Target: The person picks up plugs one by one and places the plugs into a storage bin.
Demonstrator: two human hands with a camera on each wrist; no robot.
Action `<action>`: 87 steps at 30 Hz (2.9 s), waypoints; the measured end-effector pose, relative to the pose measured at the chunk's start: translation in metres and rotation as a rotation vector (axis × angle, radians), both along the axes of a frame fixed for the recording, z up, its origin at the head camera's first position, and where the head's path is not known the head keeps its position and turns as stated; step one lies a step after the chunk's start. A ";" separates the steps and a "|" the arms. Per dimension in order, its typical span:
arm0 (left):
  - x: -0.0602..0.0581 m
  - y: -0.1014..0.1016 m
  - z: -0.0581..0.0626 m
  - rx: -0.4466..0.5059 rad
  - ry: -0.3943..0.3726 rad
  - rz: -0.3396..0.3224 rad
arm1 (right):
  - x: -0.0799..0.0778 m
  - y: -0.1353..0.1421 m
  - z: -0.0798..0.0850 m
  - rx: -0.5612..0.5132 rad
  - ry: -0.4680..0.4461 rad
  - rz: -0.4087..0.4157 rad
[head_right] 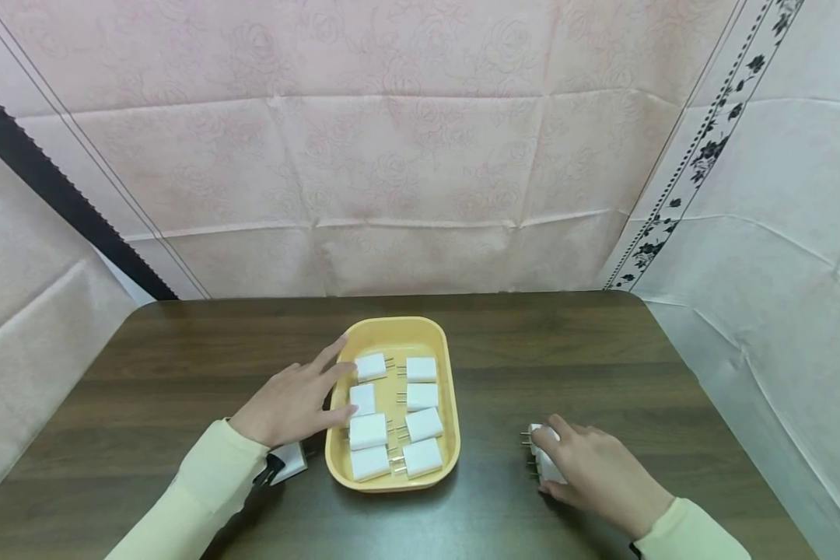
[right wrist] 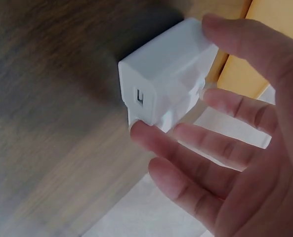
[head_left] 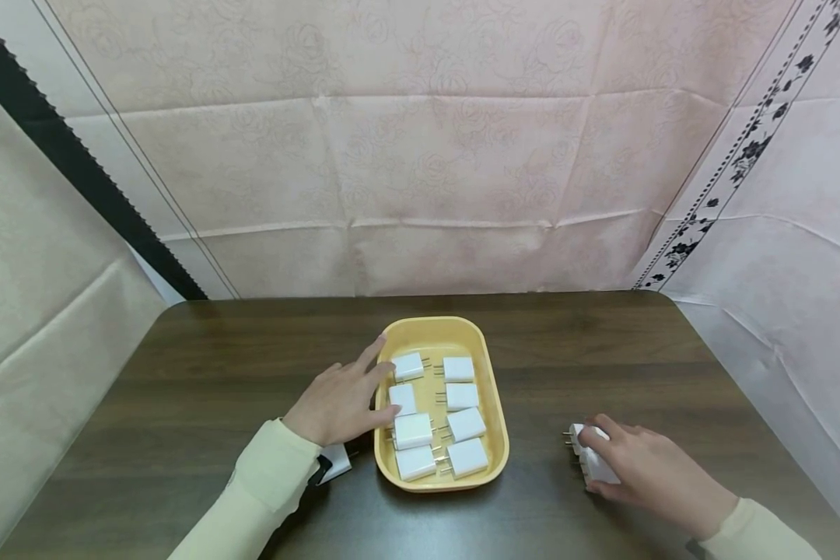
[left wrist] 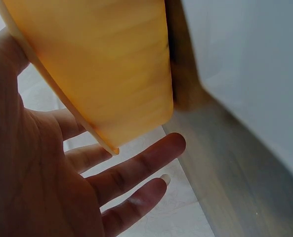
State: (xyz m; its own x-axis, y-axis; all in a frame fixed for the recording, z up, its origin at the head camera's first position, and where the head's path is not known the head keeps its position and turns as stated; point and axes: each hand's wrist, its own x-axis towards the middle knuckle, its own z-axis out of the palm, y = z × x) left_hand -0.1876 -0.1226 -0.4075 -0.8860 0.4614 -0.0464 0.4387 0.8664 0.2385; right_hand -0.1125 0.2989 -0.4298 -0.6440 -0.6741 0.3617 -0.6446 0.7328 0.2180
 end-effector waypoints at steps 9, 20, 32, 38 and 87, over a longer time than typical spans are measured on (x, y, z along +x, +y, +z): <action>-0.001 0.001 0.000 -0.001 0.001 0.000 | 0.003 0.001 0.002 0.017 0.016 0.028; -0.001 0.001 -0.001 0.002 -0.002 -0.003 | 0.003 0.001 -0.003 0.040 -0.017 0.035; 0.000 0.000 0.000 0.000 -0.021 0.015 | 0.007 0.002 -0.003 0.046 -0.046 0.054; 0.000 0.000 0.000 0.000 -0.024 0.021 | 0.006 0.000 -0.003 0.042 -0.025 0.068; 0.001 0.000 -0.001 0.013 -0.036 0.018 | -0.006 -0.044 0.017 -0.068 0.079 0.182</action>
